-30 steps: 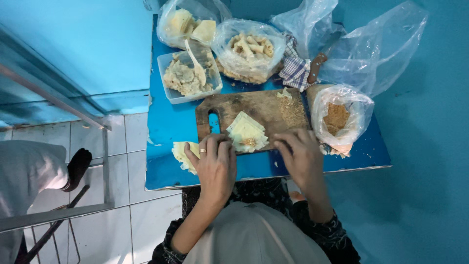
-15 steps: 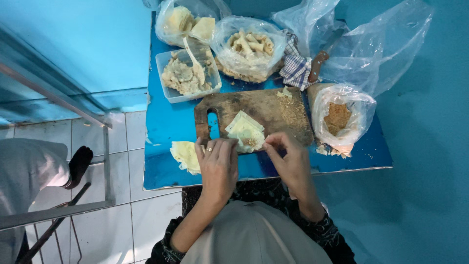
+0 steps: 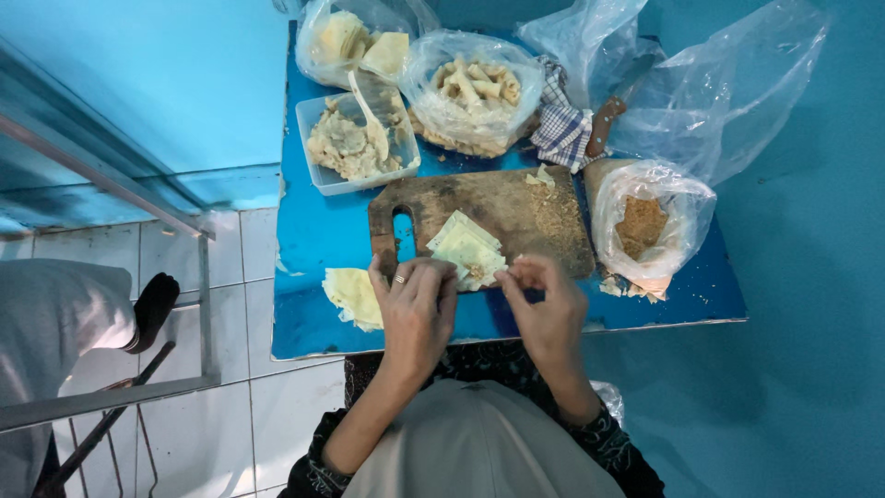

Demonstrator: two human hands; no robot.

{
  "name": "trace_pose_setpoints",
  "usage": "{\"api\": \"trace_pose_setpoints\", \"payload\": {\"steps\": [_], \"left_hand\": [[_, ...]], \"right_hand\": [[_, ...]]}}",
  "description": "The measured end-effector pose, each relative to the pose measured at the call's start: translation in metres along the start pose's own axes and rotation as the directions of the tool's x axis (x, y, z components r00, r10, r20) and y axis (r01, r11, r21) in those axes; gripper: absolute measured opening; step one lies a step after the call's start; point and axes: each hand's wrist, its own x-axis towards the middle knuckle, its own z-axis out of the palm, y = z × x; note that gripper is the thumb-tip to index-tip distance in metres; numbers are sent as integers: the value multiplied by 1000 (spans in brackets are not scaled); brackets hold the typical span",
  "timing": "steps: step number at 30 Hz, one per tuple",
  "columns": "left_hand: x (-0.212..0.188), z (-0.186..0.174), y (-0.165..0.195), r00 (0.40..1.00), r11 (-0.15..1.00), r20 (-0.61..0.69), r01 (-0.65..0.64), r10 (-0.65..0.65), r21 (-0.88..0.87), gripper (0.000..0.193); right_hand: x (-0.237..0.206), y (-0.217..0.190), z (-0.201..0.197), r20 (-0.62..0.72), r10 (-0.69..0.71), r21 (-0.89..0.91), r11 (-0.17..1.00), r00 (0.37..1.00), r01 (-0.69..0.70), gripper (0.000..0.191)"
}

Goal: The person cuts a large round white food sheet on a wooden cutting board with a knife, slicing it into smaller pieces. They then fold and press the cut pieces by hand and place the folded pieces aside, working through the sheet piece by piece.

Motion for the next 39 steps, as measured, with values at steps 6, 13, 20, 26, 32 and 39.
{"api": "trace_pose_setpoints", "payload": {"steps": [6,13,20,26,32,39], "left_hand": [[-1,0,0,1000,999,-8,11,-11,39,21],[-3,-2,0,999,996,-6,51,-50,68,21],[-4,0,-2,999,995,-1,46,-46,89,21],[-3,-2,-2,999,995,-5,43,-43,93,17],[-1,-7,-1,998,993,56,16,-23,121,15],[2,-21,-13,957,949,236,-225,172,221,19]], "right_hand": [[-4,-4,3,-30,-203,-83,976,979,200,32],[-4,-1,8,29,-253,118,962,967,248,33],[2,-2,8,104,-206,127,973,973,193,33],[14,-13,1,168,-255,116,964,952,238,23],[22,-16,-8,333,-252,76,968,909,240,18],[33,-13,-21,465,-320,91,945,826,314,22]]}}
